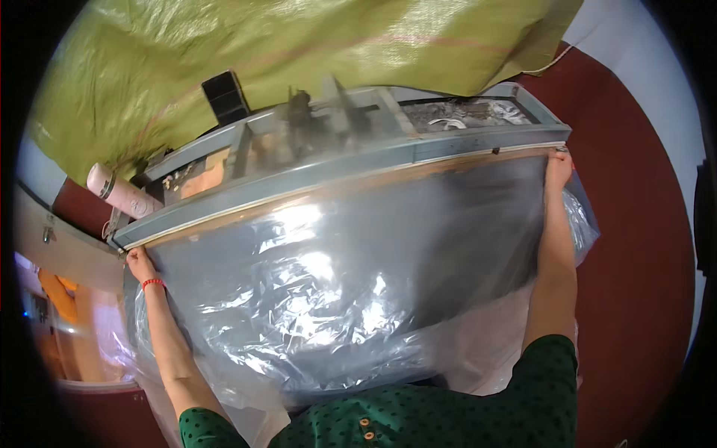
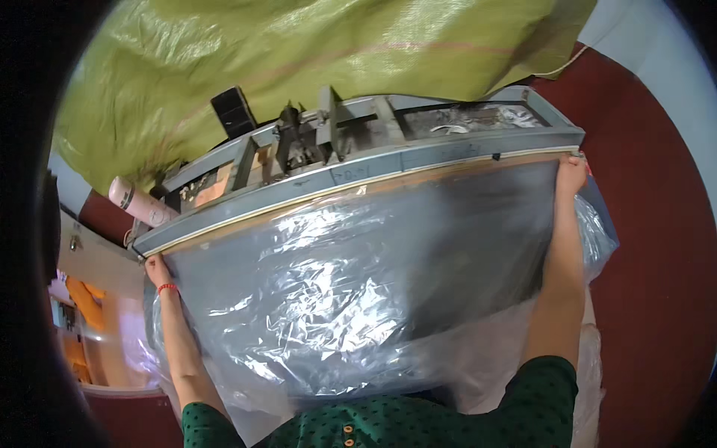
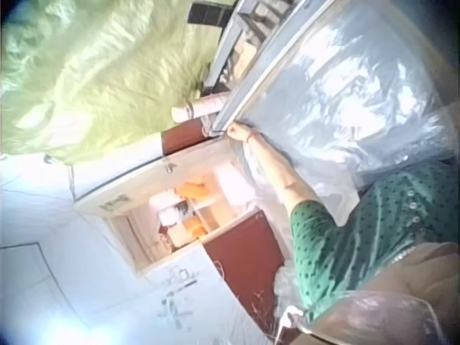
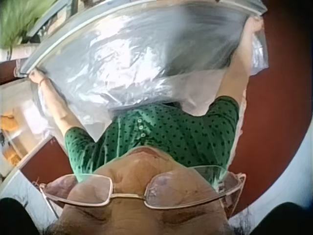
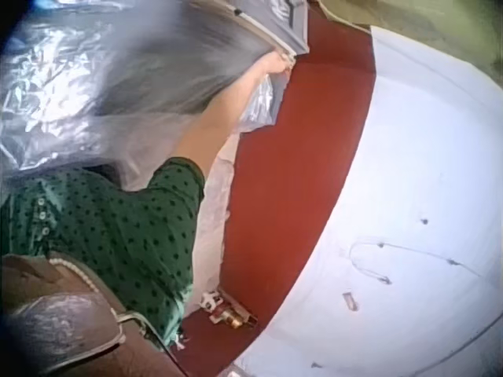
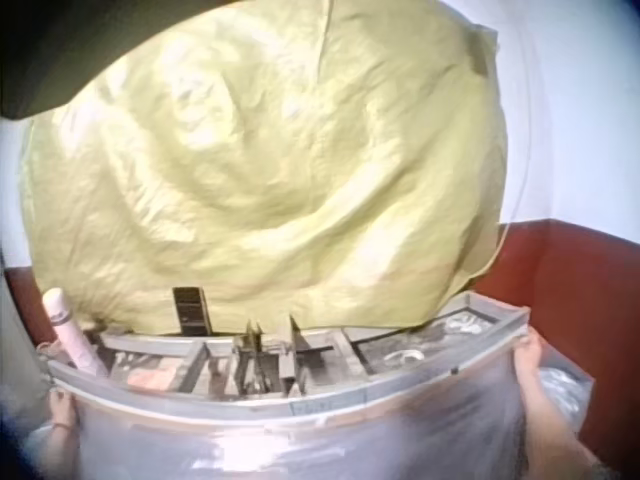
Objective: Operating a heat sealing machine to seal and pack large plastic bags.
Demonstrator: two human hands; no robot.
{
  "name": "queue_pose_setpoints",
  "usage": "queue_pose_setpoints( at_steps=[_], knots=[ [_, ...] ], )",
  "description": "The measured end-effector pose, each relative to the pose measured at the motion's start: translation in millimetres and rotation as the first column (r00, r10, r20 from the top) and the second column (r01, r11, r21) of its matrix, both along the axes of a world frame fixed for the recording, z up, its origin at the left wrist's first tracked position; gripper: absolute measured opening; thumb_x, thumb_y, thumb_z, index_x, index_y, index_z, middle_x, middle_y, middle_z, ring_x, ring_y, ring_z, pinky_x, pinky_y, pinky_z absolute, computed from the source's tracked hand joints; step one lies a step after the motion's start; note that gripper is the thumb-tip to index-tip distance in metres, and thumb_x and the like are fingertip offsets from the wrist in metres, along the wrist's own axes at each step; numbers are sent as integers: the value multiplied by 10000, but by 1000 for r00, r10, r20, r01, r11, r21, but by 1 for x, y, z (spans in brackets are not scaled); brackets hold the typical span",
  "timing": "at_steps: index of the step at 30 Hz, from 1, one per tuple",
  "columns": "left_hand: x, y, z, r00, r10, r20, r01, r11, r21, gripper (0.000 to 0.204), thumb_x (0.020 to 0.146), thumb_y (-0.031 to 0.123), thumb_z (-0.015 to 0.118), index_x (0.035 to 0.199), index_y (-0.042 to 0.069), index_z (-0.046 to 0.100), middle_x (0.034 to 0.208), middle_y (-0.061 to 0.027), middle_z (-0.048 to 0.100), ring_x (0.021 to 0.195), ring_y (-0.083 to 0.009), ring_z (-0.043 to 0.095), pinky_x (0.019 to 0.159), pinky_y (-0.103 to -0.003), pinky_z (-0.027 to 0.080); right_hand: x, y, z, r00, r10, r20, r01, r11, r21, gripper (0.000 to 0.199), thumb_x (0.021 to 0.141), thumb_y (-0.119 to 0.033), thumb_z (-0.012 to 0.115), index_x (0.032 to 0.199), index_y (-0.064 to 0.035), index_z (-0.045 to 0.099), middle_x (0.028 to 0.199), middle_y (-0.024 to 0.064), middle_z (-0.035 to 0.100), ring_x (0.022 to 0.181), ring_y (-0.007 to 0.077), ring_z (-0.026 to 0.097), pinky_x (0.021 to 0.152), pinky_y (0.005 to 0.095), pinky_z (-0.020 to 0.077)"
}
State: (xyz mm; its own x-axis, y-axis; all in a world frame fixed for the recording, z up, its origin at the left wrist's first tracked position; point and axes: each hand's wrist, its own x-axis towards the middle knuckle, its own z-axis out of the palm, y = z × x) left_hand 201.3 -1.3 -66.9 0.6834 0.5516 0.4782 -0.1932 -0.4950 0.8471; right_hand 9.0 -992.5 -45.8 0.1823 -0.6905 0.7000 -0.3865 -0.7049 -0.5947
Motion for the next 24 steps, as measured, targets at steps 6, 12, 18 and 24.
queue_pose_setpoints(
  at_steps=[6,12,18,24],
  knots=[
    [-10,-3,8,999,-29,17,33,922,-386,97,816,132,489,862,65,435,729,-54,511,556,-128,504,467,-257,464,-4,18,13,891,245,383,-416,779,469,129,784,-127,547,842,-27,490,673,69,550,565,158,541,507,260,430],
    [-44,-23,37,960,-272,-64,244,928,-282,101,832,167,509,805,72,532,654,17,472,565,-81,433,504,-229,374,27,100,54,904,162,396,-162,986,-34,205,808,-138,543,960,-3,516,905,99,556,834,192,532,757,279,415],
    [-119,-51,107,887,-461,27,462,887,-2,53,807,30,480,851,58,483,771,16,472,724,-67,461,674,-196,375,39,406,131,482,862,-155,-868,446,-216,254,720,-130,623,929,-12,539,923,114,550,872,252,516,780,340,394],
    [-166,-31,127,940,-266,212,281,959,-41,177,809,55,525,977,38,473,853,-11,505,795,-99,481,719,-222,392,32,519,90,49,963,-266,-966,114,233,209,720,-160,652,837,-9,568,773,65,575,741,161,531,660,285,412]
  ],
)
